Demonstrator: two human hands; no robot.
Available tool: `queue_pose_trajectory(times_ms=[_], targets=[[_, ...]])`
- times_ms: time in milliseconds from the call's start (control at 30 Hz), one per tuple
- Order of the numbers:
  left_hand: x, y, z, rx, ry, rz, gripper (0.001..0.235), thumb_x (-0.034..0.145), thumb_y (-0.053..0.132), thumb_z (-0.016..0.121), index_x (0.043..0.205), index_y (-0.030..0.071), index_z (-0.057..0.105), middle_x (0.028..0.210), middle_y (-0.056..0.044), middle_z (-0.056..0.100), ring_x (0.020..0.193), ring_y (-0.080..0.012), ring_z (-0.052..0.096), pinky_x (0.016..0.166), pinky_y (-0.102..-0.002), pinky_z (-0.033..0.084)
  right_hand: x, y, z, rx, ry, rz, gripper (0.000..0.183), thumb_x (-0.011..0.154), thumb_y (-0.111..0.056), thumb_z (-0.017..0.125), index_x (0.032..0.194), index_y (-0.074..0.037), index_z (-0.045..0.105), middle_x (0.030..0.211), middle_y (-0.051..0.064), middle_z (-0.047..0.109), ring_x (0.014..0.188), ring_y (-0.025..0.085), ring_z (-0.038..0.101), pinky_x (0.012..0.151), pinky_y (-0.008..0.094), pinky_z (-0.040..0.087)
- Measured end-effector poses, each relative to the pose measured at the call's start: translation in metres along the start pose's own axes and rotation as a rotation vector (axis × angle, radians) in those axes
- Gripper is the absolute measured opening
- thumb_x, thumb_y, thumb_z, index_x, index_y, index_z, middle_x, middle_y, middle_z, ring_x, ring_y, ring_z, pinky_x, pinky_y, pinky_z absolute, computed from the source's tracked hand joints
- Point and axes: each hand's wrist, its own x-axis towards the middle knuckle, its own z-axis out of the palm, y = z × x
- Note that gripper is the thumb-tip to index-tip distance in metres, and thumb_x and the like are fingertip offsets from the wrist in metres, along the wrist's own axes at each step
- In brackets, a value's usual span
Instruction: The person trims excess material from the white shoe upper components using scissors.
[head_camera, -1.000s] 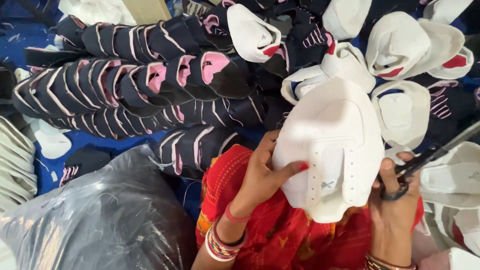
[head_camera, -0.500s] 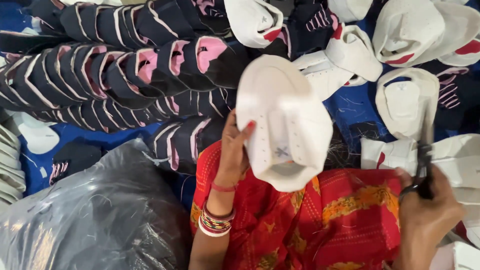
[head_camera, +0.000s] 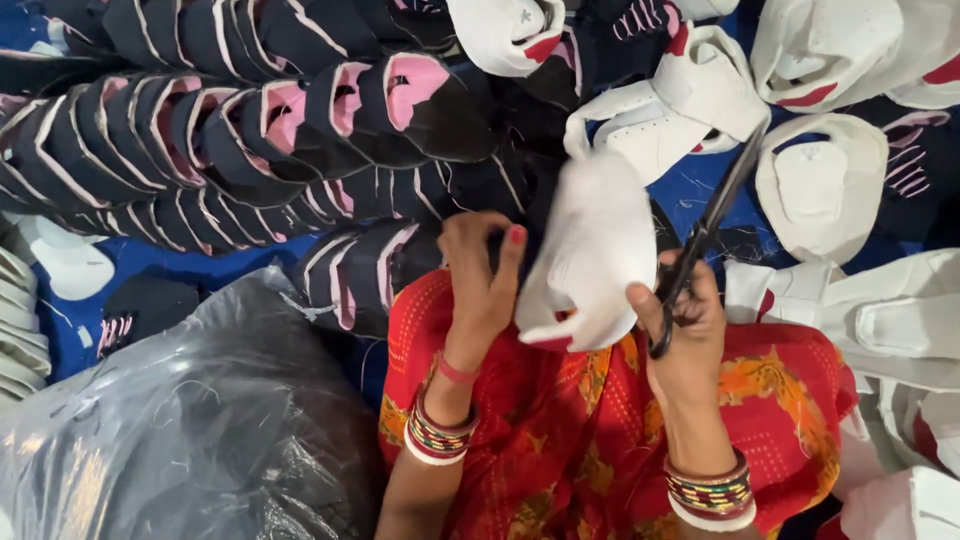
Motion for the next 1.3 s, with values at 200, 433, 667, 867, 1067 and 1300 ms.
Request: queue_pose_trajectory(times_ms=[200, 433, 667, 867, 1067, 1300], targets=[[0.000, 0.034, -0.006, -0.285, -0.664, -0.082, 0.039, 0.077, 0.034, 0.084, 0.092, -0.001, 0.075, 0.088, -0.011, 0.070, 0.093, -0.0295, 0.056, 0.081, -0.040, 0.048, 0.010, -0.009, 0.008, -0.090, 0.066, 0.016, 0.041, 0.091, -0.003, 0.080, 0.126, -0.006, 0.060, 0.091, -0.005, 0.063, 0.074, 0.004, 0.057, 0.065, 0.017, 0.046], [-0.011, 0.004, 0.012, -0.729, -0.609, -0.218, 0.033, 0.089, 0.023, 0.083, 0.108, -0.002, 0.073, 0.098, -0.007, 0.075, 0.093, -0.0129, 0.067, 0.081, -0.028, 0.055, 0.007, -0.027, -0.001, -0.232, 0.112, -0.067, 0.049, 0.089, 0.003, 0.077, 0.133, -0.002, 0.056, 0.095, 0.004, 0.072, 0.085, 0.012, 0.070, 0.073, 0.024, 0.058], [-0.005, -0.019, 0.003, -0.843, -0.502, -0.457, 0.035, 0.093, 0.020, 0.078, 0.118, -0.003, 0.071, 0.103, -0.007, 0.077, 0.091, -0.0108, 0.070, 0.083, -0.025, 0.056, -0.044, -0.016, -0.024, -0.973, 0.205, -0.372, 0.048, 0.091, -0.012, 0.085, 0.131, 0.004, 0.064, 0.093, 0.008, 0.065, 0.079, 0.014, 0.060, 0.072, 0.027, 0.050], [-0.003, -0.016, 0.000, -0.969, -0.508, -0.509, 0.036, 0.094, 0.021, 0.078, 0.119, -0.003, 0.070, 0.104, -0.007, 0.077, 0.092, -0.0100, 0.070, 0.083, -0.026, 0.057, -0.078, 0.009, -0.024, -1.012, -0.026, -0.363, 0.053, 0.073, -0.019, 0.089, 0.115, 0.001, 0.064, 0.082, 0.003, 0.059, 0.067, 0.011, 0.056, 0.057, 0.023, 0.047], [-0.011, -0.019, 0.009, -0.983, -0.543, -0.499, 0.034, 0.094, 0.018, 0.078, 0.118, -0.004, 0.071, 0.105, -0.006, 0.076, 0.092, -0.0097, 0.069, 0.083, -0.026, 0.056, -0.082, 0.035, -0.024, -0.718, -0.079, -0.078, 0.049, 0.078, -0.015, 0.087, 0.118, 0.001, 0.062, 0.074, -0.004, 0.053, 0.065, 0.005, 0.050, 0.056, 0.021, 0.042], [-0.018, -0.021, 0.014, -0.928, -0.573, -0.449, 0.033, 0.094, 0.018, 0.079, 0.119, -0.003, 0.071, 0.106, -0.005, 0.075, 0.094, -0.0080, 0.067, 0.084, -0.025, 0.054, -0.081, 0.047, -0.025, -0.515, -0.150, 0.039, 0.046, 0.083, -0.015, 0.082, 0.121, 0.000, 0.060, 0.079, -0.006, 0.052, 0.068, 0.003, 0.048, 0.061, 0.019, 0.043]])
